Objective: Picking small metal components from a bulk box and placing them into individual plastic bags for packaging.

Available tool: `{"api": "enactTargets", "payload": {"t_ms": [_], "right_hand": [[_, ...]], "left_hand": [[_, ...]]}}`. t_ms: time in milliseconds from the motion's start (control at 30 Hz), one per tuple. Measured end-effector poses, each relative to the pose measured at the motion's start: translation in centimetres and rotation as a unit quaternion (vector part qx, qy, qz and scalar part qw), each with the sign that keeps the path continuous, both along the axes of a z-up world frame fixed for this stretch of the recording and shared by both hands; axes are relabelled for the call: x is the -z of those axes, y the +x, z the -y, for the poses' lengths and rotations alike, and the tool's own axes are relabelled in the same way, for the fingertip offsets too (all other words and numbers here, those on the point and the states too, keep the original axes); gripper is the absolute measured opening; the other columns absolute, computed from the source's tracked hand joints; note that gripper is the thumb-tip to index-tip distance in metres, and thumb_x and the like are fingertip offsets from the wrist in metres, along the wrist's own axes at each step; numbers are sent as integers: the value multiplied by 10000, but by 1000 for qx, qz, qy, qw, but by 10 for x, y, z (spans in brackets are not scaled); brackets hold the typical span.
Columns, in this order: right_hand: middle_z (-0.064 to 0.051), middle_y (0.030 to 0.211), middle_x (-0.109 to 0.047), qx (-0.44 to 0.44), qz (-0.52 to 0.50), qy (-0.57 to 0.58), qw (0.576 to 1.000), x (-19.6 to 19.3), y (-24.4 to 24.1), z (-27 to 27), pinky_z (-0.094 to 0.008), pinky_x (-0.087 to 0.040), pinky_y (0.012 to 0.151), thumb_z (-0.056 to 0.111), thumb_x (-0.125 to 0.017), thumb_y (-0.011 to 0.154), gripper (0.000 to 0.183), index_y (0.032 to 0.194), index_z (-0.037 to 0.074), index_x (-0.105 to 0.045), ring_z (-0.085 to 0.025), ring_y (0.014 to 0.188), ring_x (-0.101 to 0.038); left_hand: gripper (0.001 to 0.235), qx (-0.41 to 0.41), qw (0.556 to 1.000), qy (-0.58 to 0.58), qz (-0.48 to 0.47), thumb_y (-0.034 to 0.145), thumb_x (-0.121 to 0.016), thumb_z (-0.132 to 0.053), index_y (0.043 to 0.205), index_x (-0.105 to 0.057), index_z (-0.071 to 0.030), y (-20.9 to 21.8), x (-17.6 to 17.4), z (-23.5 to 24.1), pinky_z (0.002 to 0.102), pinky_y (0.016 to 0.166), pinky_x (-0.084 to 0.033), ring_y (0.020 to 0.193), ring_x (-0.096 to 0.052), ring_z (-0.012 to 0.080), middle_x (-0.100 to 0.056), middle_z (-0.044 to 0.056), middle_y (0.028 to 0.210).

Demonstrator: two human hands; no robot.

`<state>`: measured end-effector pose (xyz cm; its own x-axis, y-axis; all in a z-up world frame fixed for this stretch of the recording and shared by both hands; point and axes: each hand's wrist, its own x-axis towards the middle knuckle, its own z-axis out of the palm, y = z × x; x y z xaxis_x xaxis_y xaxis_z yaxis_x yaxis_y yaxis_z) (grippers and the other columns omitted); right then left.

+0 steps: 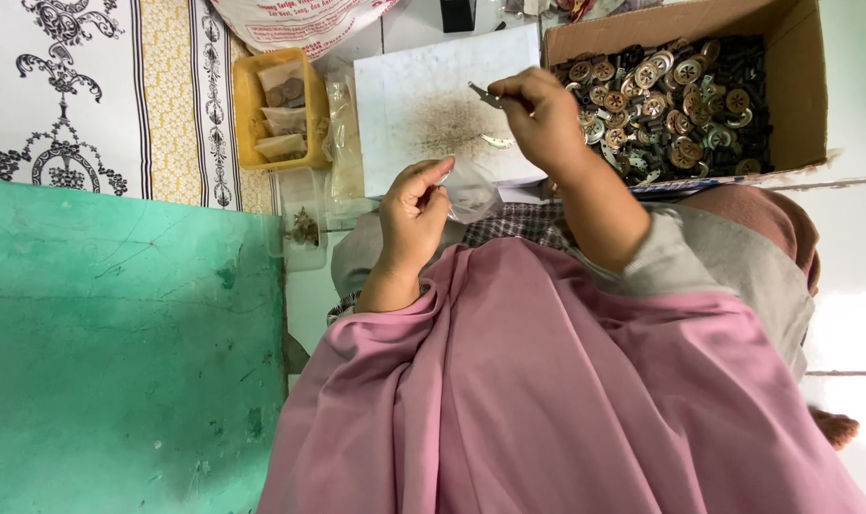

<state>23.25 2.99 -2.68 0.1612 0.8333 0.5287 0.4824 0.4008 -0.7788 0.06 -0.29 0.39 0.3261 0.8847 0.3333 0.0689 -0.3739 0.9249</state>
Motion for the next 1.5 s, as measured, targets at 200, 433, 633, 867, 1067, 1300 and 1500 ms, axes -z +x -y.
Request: {"api": "enactTargets", "payload": {"t_ms": [200,433,633,867,1067,1300,1500], "right_hand": [[-178,865,-684,-93,215,80,969,-110,-12,71,-397,-564,767,-184,-565,831,319,916,8,-804,-324,786,-649],[-231,992,-684,-136,113,114,978,-80,-12,50,-497,-545,802,-84,-729,897,181,1072,-41,-748,-406,913,-646],[-117,855,-679,45,45,31,997,54,29,-1,-371,-516,670,-25,-755,948,137,1059,38,-804,-240,754,-621],[-100,965,-662,91,226,-261,934,141,21,-10,-493,-599,793,277,-772,923,222,1102,146,-786,-313,971,-665],[-103,994,-649,99,306,-281,904,150,15,-25,-504,-582,869,299,-770,893,219,1055,153,-781,-364,1064,-652],[-133,998,-662,80,292,-329,894,157,17,-32,-516,-596,887,280,-758,898,229,1046,107,-777,-381,1071,-652],[-119,969,-656,89,279,-358,887,165,14,-35,-516,-604,874,300,-761,900,224,1017,110,-778,-374,1050,-663]], "left_hand": [[401,-21,999,43,-22,854,-600,127,1191,-759,-20,5,12,-5,311,681,-575,796,-706,194,-720,153,1074],[382,-15,998,44,-31,853,-598,123,1162,-766,-25,3,-12,12,309,660,-572,767,-729,198,-738,140,1064],[387,14,987,156,-33,852,-651,112,1177,-778,-55,-7,-45,31,322,736,-591,861,-734,259,-751,126,1096],[375,54,991,118,14,844,-630,123,1148,-781,-36,1,-45,38,330,717,-584,847,-735,254,-752,148,1059],[310,18,979,198,41,883,-622,106,1146,-759,16,-8,-76,45,322,665,-583,772,-697,230,-735,191,1047],[275,-1,982,187,9,876,-637,107,1119,-748,44,0,-25,11,406,630,-557,752,-704,329,-716,259,1017],[309,36,990,118,74,933,-575,133,1177,-733,26,-1,-47,22,292,579,-569,681,-655,143,-713,191,1102]]}}
